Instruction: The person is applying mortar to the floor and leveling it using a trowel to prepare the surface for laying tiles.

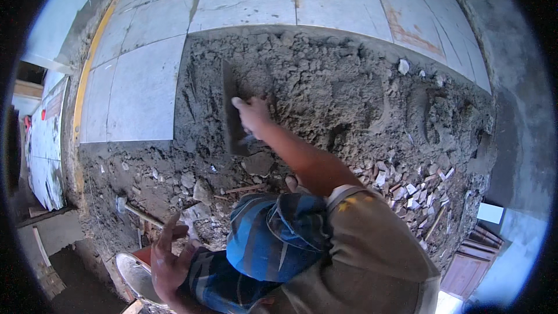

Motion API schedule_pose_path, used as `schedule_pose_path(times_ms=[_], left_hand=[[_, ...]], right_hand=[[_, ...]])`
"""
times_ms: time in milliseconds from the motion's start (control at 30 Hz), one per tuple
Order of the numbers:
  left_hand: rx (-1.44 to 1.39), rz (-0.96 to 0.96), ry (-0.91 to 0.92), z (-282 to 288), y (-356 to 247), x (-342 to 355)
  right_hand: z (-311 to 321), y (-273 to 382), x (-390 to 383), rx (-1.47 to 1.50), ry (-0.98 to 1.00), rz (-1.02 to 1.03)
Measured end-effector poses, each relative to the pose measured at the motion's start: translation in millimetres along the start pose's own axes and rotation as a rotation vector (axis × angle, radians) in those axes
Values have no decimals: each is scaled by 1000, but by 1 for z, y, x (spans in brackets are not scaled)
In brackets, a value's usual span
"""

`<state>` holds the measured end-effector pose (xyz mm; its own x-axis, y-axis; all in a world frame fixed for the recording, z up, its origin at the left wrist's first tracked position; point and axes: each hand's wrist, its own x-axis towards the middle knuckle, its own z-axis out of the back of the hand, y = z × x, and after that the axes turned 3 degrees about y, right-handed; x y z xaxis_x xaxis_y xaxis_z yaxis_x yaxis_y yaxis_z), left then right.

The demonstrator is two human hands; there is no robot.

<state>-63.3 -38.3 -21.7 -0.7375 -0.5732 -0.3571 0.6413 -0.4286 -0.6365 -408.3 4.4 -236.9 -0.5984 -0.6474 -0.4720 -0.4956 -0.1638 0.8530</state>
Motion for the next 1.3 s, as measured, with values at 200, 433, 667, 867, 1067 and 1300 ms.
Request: schedule_pose_path(times_ms=[200,433,667,867,1067,1300], left_hand=[[11,14,39,-3,-6,12],[87,-134,46,-16,-14,44],[-25,-34,98,-16,-16,57],[-90,-26,119,-20,-6,68],[5,9,238,-26,-3,91],[36,-20,253,-40,1,132]], right_hand=[[80,-10,-30,-389,-122,-118],[101,-23,-29,-441,-185,34],[175,8,-39,-587,-499,125],[196,104,-137,-121,-345,-211],[335,63,-126,-255,-528,-359],[334,72,-148,-572,-499,-323]])
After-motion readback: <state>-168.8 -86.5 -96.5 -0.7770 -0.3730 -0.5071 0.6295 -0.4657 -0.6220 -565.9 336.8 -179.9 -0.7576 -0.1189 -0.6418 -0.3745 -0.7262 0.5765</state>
